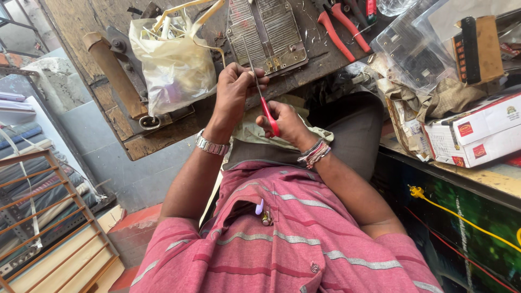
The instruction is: The person works at a cluttered workbench, handling a metal electrical component and a plastic bag containing small parts. They use red-handled scissors to cut a strip of material, then place a transparent plastic sheet over the component and adjust it by hand.
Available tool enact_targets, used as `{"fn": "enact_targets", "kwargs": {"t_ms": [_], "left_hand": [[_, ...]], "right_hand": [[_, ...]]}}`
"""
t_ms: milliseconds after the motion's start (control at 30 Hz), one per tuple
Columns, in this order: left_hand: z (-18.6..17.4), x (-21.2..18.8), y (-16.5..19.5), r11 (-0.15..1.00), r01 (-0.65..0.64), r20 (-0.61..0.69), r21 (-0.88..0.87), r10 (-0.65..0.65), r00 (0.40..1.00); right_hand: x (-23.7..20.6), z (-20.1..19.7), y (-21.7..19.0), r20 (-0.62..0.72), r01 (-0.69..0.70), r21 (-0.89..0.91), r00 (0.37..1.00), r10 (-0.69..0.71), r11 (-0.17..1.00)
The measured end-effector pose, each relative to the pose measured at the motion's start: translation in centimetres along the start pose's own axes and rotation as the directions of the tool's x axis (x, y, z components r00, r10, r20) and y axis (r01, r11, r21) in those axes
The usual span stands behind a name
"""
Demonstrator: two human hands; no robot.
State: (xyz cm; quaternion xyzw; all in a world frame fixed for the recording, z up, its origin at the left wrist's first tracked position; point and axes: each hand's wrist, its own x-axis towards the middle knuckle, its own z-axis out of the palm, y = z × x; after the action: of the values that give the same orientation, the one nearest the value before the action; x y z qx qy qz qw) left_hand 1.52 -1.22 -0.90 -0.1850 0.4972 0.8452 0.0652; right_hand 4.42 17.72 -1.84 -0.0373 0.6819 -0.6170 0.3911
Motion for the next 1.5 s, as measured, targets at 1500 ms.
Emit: {"fn": "enact_targets", "kwargs": {"t_ms": [1500], "left_hand": [[6.1, 16.1, 6.8, 0.236, 0.093, -0.192, 0.967, 0.441, 0.877]], "right_hand": [[5.6, -17.9, -12.0, -0.383, -0.359, -0.918, 0.913, 0.142, -0.169]]}}
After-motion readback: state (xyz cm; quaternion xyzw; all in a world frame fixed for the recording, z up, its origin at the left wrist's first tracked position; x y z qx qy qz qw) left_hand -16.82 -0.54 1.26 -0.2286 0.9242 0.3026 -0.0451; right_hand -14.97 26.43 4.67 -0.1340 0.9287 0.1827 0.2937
